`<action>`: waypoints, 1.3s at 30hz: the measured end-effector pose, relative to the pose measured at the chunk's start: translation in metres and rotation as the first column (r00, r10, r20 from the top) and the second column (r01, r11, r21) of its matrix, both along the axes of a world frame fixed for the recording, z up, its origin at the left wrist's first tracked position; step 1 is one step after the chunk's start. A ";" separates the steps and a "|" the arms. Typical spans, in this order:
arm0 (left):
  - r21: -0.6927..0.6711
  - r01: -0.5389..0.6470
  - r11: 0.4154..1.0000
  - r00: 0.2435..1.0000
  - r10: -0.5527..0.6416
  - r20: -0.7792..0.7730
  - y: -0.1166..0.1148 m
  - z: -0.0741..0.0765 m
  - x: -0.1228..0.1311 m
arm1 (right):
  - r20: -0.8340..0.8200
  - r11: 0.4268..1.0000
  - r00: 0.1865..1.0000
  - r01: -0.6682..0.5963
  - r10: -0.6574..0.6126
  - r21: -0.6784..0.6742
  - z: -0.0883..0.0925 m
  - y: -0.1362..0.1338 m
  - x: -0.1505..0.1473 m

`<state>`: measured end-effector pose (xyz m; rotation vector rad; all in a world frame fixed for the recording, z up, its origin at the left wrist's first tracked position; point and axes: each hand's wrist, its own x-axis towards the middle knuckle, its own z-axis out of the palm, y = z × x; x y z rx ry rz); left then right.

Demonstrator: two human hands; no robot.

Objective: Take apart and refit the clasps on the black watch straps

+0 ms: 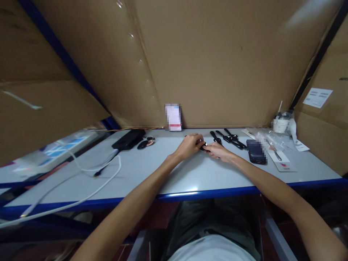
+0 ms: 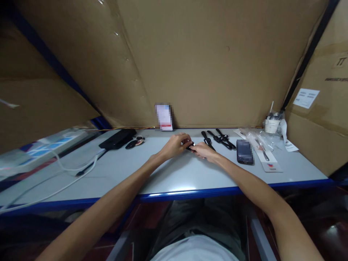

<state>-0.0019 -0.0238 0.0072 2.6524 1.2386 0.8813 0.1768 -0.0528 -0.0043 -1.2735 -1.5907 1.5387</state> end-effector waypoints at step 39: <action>0.076 -0.033 0.997 0.997 0.027 0.074 0.006 0.007 -0.007 | 0.012 0.996 0.998 0.069 -0.069 -0.047 0.006 -0.003 -0.001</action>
